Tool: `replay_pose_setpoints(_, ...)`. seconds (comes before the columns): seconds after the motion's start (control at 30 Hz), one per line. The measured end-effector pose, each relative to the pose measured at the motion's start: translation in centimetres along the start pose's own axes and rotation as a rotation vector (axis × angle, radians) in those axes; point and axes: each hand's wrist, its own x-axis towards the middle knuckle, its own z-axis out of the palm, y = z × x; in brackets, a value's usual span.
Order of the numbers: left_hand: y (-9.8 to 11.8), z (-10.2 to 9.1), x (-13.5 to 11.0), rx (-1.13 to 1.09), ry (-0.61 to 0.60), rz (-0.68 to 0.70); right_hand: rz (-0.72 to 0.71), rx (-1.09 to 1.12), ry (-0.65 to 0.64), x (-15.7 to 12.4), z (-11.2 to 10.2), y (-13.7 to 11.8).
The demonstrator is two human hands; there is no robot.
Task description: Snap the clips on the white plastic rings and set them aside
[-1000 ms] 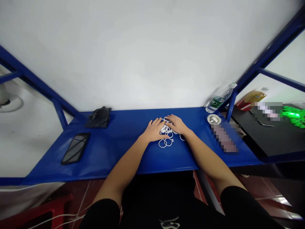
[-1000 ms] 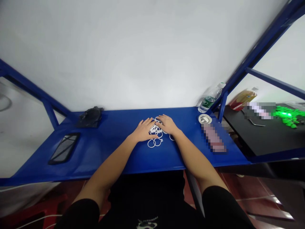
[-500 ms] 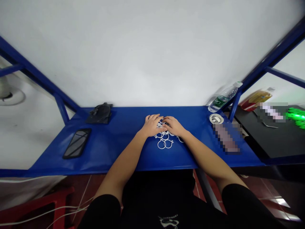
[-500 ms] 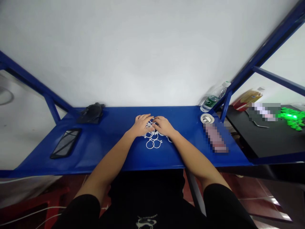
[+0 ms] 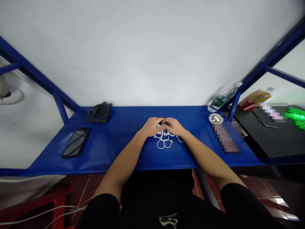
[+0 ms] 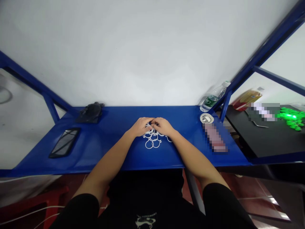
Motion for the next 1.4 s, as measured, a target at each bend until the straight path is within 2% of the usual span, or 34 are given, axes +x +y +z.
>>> replay_pose_setpoints(0.23,-0.2,0.0,-0.1,0.008,0.038,0.001,0.041,0.053,0.113,0.0,-0.9,0.4)
replay_pose_setpoints(0.37,0.1,-0.1,-0.1,0.000,0.050,-0.037,0.100,0.079,0.130,-0.1,-1.9,0.6)
replay_pose_setpoints(0.6,0.9,0.3,0.1,0.015,0.154,-0.195,0.205,0.084,0.029,-0.9,-5.0,0.9)
replay_pose_setpoints(0.77,0.8,0.6,0.3,0.040,0.205,-0.180,0.289,0.096,-0.167,-1.5,-6.6,1.1)
replay_pose_setpoints(0.9,0.6,0.7,0.4,0.058,0.264,-0.136,0.326,0.041,-0.219,-1.5,-6.7,0.8)
replay_pose_setpoints(1.1,0.7,0.8,0.4,0.054,0.357,-0.069,0.273,0.035,-0.100,-1.2,-6.4,-0.3)
replay_pose_setpoints(1.27,1.1,0.9,0.5,0.037,0.372,-0.038,0.264,0.039,-0.133,-1.2,-6.1,-0.3)
replay_pose_setpoints(1.4,1.2,0.8,0.5,0.031,0.365,-0.040,0.249,-0.044,-0.092,-1.2,-6.0,0.2)
